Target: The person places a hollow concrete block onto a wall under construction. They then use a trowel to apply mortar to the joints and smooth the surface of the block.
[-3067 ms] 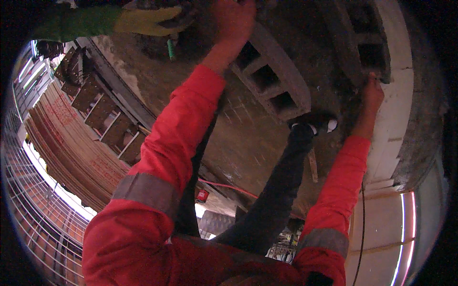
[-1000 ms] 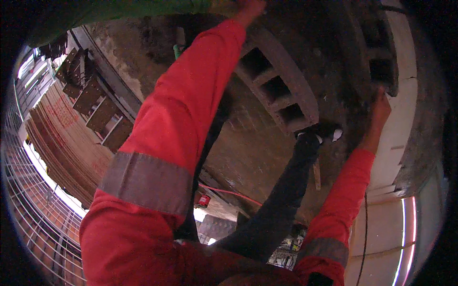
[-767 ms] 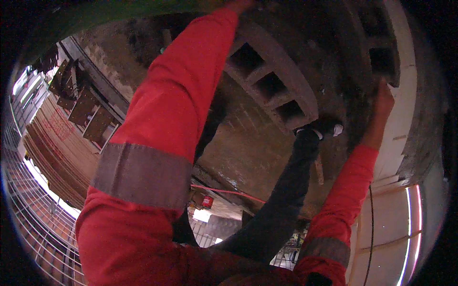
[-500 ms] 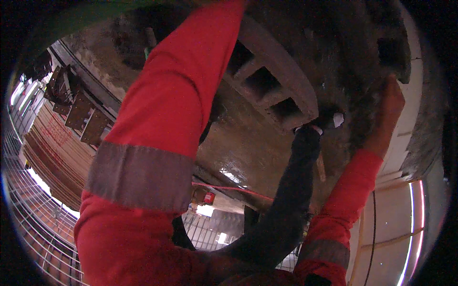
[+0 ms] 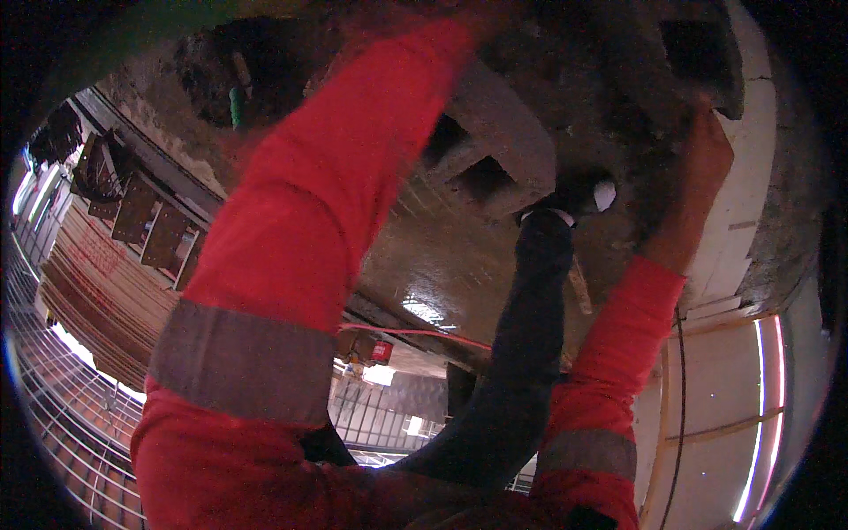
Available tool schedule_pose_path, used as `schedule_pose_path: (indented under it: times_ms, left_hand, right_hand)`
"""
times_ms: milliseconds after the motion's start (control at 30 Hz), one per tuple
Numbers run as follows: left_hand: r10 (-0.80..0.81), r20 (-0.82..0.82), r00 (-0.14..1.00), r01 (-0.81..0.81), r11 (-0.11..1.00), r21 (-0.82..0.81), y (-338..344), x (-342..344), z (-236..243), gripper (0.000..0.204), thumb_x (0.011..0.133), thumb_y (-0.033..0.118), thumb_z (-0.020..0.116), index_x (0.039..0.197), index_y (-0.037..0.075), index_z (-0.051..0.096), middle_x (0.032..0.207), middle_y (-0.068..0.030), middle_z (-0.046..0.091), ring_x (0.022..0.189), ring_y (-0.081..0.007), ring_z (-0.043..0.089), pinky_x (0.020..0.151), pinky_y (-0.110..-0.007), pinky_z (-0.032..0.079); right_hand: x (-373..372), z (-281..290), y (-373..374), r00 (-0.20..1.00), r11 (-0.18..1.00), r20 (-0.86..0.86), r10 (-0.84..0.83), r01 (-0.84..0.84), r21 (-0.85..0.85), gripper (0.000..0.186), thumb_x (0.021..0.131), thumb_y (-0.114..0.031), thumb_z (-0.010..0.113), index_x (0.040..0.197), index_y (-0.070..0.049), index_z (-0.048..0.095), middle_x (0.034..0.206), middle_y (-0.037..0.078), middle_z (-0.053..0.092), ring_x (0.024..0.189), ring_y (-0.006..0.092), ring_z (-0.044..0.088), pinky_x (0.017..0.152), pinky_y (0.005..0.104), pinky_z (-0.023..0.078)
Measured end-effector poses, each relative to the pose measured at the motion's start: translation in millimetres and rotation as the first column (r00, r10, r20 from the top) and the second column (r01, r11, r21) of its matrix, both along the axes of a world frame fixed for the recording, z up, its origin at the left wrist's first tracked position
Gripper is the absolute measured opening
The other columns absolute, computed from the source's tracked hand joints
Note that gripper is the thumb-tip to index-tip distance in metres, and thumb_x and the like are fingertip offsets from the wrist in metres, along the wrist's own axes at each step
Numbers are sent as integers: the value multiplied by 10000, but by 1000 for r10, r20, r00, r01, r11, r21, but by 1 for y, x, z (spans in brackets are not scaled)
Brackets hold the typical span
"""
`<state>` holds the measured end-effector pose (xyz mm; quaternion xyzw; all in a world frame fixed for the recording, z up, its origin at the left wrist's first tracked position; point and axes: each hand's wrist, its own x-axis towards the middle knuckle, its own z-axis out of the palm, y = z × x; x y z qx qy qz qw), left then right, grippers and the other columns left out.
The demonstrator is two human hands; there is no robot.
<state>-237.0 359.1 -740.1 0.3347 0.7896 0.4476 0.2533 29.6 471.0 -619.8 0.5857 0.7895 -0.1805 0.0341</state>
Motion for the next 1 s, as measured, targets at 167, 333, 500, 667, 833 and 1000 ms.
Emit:
schedule_pose_path:
  times_ms: [167,333,500,667,833,1000]
  left_hand:
    - [-35,108,994,33,999,20,29,69,-37,412,850,224,534,1221,54,479,1037,-127,530,937,-256,504,823,-405,411]
    - [-49,119,992,45,998,33,32,93,-74,420,850,232,535,1224,51,475,1059,-129,524,960,-256,498,839,-404,404]
    - [-67,110,992,61,997,55,34,99,-89,427,851,240,536,1227,48,472,1081,-131,519,982,-256,493,856,-402,397]
    - [-71,114,991,65,996,62,27,99,-95,435,851,247,537,1231,46,469,1103,-132,513,1005,-257,487,872,-400,390]
    - [-90,91,992,84,994,63,22,98,-100,443,851,255,537,1234,43,465,1125,-134,508,1027,-257,482,889,-399,383]
    - [-113,58,992,109,992,65,26,96,-100,451,852,262,538,1237,41,462,1147,-135,503,1050,-257,477,905,-397,376]
  right_hand:
    - [1,6,0,966,972,-170,-195,167,-164,501,862,-438,533,1048,18,626,911,138,660,819,184,584,765,312,440]
    - [-2,6,-1,991,988,-14,-133,131,-78,506,852,-469,528,966,8,653,814,119,663,750,191,580,697,325,441]
    - [-6,3,-2,962,969,-113,-247,242,-60,515,842,-498,518,940,-16,668,782,109,660,720,205,587,681,335,443]
    - [-15,9,-2,945,944,-42,-324,319,-86,496,826,-481,552,972,-21,667,831,116,668,765,194,600,724,327,449]
    - [-18,17,-1,922,918,-78,-379,365,-156,483,818,-465,568,1039,-43,647,927,130,670,855,190,613,794,308,446]
    - [-12,13,-1,955,959,-117,-274,261,-112,465,837,-433,550,1067,-37,631,979,143,660,912,198,613,833,302,439]
